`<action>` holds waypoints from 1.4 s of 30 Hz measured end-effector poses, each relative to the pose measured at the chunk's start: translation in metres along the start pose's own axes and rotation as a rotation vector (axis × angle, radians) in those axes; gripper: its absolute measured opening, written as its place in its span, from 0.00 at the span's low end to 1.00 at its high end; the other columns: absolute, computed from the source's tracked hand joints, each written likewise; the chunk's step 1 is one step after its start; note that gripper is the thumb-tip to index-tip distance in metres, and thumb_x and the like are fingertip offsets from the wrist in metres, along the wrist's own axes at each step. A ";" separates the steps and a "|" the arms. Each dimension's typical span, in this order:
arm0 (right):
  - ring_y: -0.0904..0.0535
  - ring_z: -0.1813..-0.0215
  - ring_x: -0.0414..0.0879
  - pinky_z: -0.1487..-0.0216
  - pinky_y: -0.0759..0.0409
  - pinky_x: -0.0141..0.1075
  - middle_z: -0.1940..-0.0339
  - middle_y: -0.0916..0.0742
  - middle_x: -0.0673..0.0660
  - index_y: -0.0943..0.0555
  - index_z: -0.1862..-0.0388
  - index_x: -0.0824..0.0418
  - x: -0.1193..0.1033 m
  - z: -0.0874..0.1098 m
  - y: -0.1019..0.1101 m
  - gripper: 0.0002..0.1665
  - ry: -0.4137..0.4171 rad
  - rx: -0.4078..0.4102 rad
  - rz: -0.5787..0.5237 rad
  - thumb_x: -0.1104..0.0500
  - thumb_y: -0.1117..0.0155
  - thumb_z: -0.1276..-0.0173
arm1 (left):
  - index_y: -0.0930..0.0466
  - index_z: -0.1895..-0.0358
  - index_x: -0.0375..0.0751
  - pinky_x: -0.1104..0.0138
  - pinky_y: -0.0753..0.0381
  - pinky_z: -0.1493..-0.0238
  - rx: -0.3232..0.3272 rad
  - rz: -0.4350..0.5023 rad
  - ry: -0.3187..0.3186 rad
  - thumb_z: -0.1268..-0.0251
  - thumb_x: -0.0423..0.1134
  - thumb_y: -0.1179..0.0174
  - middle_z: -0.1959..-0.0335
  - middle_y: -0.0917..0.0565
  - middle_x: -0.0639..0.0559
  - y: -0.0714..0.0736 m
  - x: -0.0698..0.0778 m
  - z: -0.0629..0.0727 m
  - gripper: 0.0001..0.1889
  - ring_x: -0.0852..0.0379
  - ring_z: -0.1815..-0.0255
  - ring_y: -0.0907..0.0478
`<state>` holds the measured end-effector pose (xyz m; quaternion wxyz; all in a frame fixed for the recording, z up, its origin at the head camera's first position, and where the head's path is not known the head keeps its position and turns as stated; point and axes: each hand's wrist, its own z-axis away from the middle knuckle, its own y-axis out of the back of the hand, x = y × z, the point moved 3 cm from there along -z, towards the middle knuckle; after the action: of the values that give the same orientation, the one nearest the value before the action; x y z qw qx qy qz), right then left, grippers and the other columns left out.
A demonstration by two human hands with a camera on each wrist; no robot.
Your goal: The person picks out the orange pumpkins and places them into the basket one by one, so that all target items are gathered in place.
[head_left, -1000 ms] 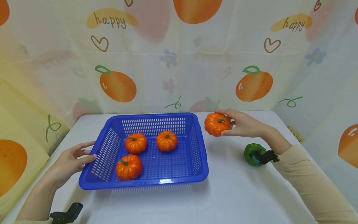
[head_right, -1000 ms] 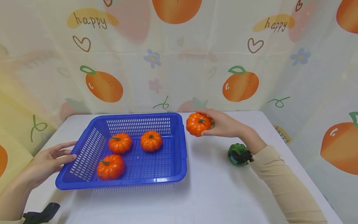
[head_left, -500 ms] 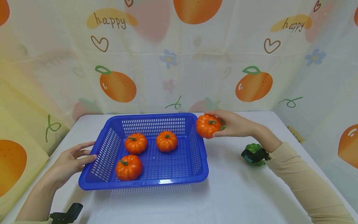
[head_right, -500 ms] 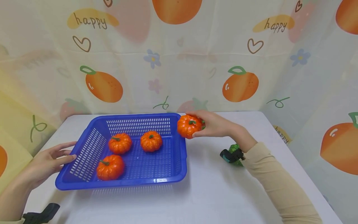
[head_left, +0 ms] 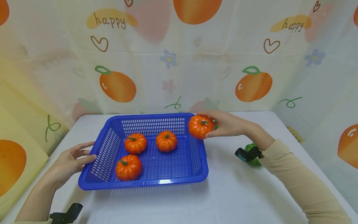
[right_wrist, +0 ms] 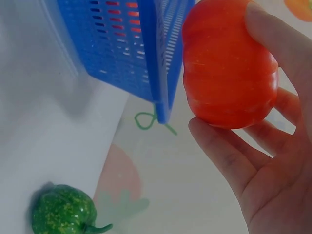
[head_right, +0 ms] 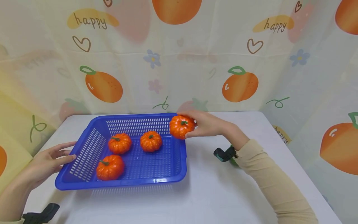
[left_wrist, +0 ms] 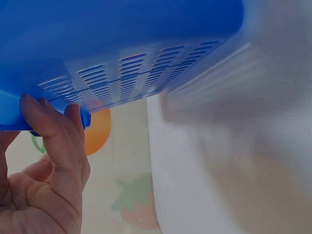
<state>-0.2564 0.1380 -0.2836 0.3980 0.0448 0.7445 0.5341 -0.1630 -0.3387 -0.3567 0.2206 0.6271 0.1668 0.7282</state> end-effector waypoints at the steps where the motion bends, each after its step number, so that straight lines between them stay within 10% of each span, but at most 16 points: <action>1: 0.29 0.42 0.47 0.50 0.22 0.39 0.38 0.28 0.54 0.39 0.31 0.56 -0.001 -0.001 0.000 0.45 0.005 -0.004 -0.005 0.51 0.30 0.45 | 0.47 0.30 0.36 0.66 0.19 0.64 0.000 -0.001 0.000 0.36 0.46 0.43 0.59 0.23 0.54 0.000 0.000 0.000 0.36 0.60 0.67 0.20; 42: 0.36 0.35 0.45 0.39 0.31 0.40 0.34 0.31 0.52 0.38 0.32 0.54 -0.043 -0.058 -0.043 0.43 0.061 -0.241 0.102 0.47 0.33 0.43 | 0.47 0.30 0.35 0.66 0.19 0.65 0.003 0.002 -0.008 0.36 0.45 0.43 0.61 0.23 0.56 0.001 0.001 0.000 0.36 0.61 0.67 0.20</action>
<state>-0.2486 0.0546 -0.2891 0.3498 0.0181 0.6835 0.6404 -0.1629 -0.3388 -0.3554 0.2197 0.6307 0.1662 0.7255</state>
